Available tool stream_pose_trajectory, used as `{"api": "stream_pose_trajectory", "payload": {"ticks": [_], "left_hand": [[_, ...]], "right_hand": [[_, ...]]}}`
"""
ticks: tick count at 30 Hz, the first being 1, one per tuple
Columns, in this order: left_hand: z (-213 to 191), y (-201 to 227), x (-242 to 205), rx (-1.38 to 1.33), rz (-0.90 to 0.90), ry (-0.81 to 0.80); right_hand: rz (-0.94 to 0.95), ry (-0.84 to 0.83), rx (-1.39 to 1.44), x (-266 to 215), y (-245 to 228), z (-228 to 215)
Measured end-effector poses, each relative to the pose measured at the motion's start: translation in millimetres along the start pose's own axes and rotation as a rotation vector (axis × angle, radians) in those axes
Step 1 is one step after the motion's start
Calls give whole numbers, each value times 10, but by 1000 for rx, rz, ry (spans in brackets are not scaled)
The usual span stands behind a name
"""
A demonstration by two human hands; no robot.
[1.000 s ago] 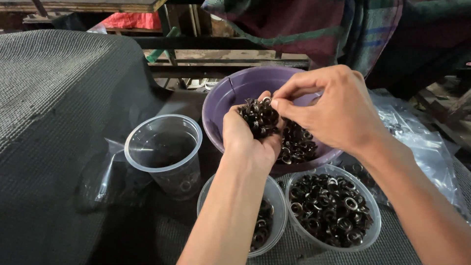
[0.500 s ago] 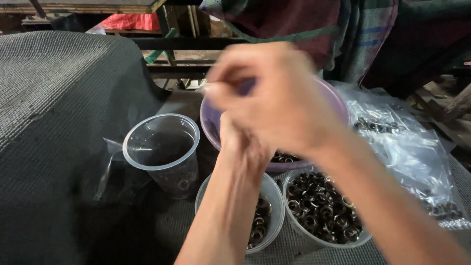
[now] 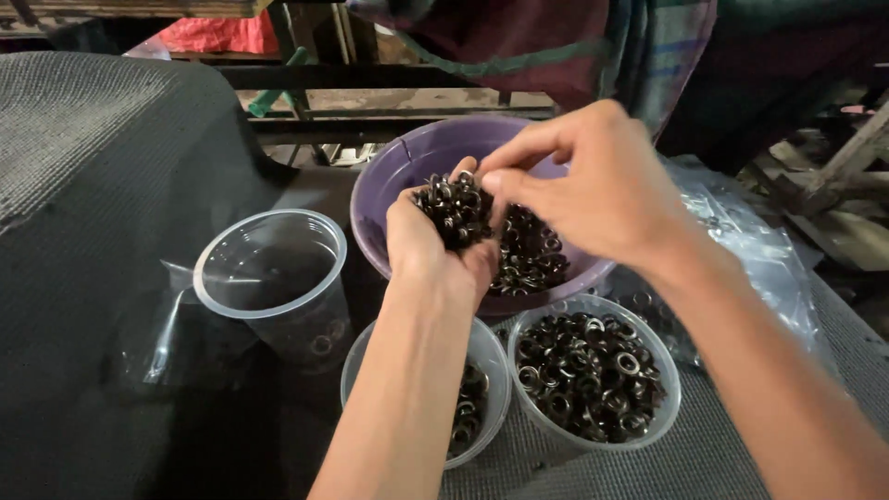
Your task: Sorting and transferring metal eyelets from a large bowl into smaller plastic containers.
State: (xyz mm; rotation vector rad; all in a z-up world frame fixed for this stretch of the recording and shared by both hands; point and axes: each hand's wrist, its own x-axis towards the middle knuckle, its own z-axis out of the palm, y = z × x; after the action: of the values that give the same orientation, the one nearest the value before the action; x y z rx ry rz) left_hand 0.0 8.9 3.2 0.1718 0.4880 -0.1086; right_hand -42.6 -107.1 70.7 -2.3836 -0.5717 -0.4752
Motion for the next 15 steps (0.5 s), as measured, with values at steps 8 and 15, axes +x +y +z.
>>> {"api": "stream_pose_trajectory", "payload": {"ticks": [8,15], "left_hand": [[6,-34,-82,5,43,-31],[51,-33,-249,-25,29,-1]], "right_hand": [[-15,-4,-61,-7,161,161],[-51,-6,-107,-37,108,169]]}}
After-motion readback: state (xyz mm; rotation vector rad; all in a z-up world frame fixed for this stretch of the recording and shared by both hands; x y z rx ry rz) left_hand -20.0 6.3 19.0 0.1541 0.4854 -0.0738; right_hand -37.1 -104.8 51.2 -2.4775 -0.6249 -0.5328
